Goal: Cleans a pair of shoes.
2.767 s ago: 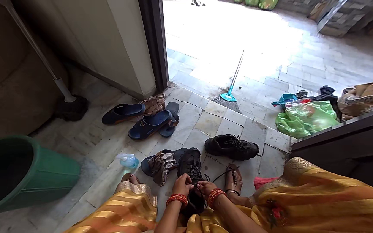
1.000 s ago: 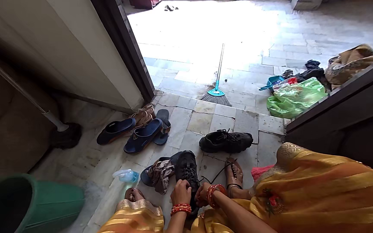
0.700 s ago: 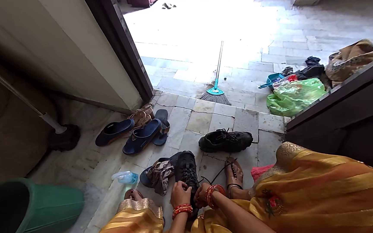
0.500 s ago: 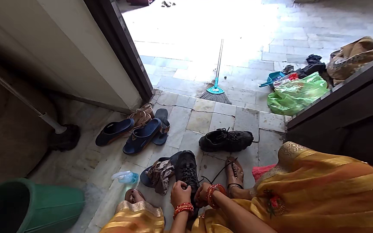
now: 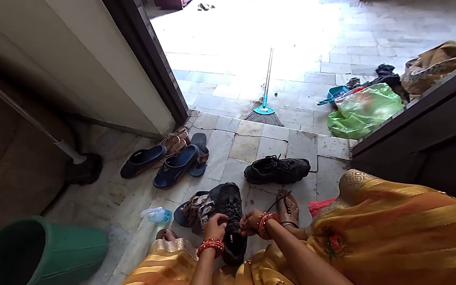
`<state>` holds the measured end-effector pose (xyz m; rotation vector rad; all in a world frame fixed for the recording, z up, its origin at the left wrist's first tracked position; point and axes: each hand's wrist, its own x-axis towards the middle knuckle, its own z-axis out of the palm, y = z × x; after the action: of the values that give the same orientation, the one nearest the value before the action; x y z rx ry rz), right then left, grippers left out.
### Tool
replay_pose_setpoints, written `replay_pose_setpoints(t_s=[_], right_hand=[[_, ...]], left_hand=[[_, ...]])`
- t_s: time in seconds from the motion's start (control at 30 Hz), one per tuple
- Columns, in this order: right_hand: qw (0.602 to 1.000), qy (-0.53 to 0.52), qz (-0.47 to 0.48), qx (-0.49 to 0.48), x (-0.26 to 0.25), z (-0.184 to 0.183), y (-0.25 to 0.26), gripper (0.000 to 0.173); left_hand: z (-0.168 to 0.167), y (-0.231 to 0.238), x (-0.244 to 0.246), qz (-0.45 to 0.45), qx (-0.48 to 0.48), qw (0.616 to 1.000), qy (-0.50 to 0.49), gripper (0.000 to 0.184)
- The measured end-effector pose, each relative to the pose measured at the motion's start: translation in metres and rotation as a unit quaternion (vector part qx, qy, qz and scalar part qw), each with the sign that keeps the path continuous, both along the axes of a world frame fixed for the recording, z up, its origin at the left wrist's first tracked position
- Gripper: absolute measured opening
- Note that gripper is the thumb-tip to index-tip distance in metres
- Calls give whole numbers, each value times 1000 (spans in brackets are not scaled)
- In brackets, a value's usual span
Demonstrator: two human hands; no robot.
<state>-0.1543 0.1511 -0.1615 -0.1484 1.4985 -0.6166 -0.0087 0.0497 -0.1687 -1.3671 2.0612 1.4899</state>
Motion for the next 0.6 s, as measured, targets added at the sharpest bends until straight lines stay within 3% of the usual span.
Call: replay_pose_setpoints(t_s=[0.13, 0.3, 0.37, 0.47, 0.53, 0.6], right_hand=[[991, 68, -75, -93, -20, 37, -16, 14], [959, 46, -140, -242, -37, 86, -19, 3], [927, 19, -164, -337, -27, 113, -18, 11], [859, -35, -180, -478, -2, 152, -16, 21], [815, -85, -174, -547, 12, 172, -14, 18], [779, -118, -167, -592, 22, 186, -10, 16]], left_hand=[[49, -6, -21, -3, 98, 981, 166, 47], [89, -6, -40, 13, 62, 987, 150, 51], [93, -3, -42, -42, 60, 991, 111, 34], [102, 8, -45, -97, 61, 988, 107, 29], [118, 17, -49, -80, 60, 986, 132, 16], [118, 19, -50, -26, 59, 973, 220, 10]])
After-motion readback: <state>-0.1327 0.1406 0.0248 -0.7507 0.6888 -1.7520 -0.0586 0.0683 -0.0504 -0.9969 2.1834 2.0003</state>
